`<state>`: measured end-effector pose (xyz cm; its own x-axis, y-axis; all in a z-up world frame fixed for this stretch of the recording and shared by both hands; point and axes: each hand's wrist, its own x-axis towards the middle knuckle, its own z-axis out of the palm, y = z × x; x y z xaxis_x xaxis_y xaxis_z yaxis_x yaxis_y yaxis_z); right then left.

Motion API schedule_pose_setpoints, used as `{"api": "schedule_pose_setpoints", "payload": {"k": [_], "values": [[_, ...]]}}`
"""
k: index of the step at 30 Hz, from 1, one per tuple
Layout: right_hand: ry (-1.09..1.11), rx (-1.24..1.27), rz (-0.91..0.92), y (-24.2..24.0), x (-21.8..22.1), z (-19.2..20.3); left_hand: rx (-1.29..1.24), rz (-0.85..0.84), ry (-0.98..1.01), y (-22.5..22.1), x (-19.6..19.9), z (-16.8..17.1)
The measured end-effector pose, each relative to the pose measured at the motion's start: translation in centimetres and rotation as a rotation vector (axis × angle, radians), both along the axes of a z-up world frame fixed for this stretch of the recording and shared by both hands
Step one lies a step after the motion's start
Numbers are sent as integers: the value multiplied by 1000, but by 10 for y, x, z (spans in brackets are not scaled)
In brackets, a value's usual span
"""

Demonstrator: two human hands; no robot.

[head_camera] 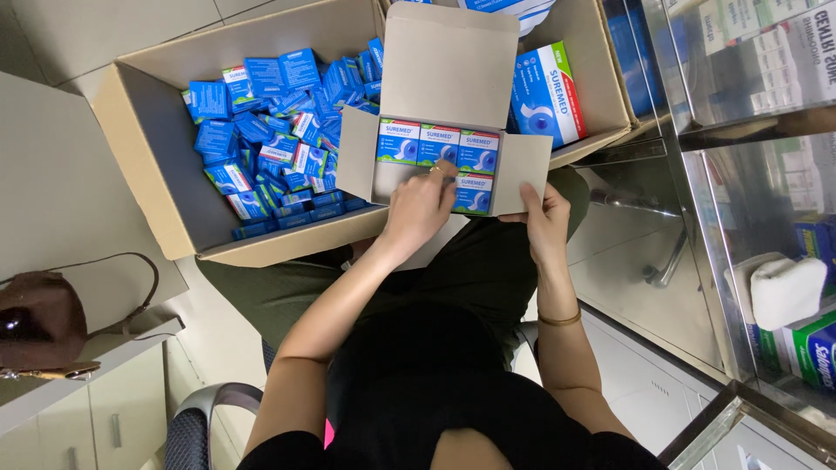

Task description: Packing individual surgical tape packets into a smaller product box in a pharmacy.

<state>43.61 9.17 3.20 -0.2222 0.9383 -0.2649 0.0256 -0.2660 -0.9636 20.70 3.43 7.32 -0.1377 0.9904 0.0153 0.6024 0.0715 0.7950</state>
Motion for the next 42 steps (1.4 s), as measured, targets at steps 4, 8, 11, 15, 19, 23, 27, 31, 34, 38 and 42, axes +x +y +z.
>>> {"api": "schedule_pose_setpoints", "payload": {"k": [4,8,11,15,19,23,27,31,34,38,42], "values": [[-3,-5,8,1,-1,1,130,63,-42,-7,-30,13],[-14,-11,1,1,1,0,422,406,15,-15,-94,26],[-12,1,1,2,1,1,255,551,197,-15,-162,8],[-26,28,-8,3,1,3,-167,441,674,-23,-250,-98],[-28,13,-14,3,2,-2,-446,408,678,-21,-276,-180],[-39,34,-10,2,4,-5,-764,539,527,-9,-279,-220],[-47,63,10,2,3,-4,-717,684,528,1,-273,-244],[-74,59,-4,2,8,-14,-711,700,571,4,-279,-292],[-95,146,-7,3,12,-28,-604,832,573,0,-279,-288],[-102,120,-16,3,14,-34,-611,870,422,-6,-266,-225],[-94,131,-19,3,15,-36,-460,1011,383,-9,-283,-253]]}}
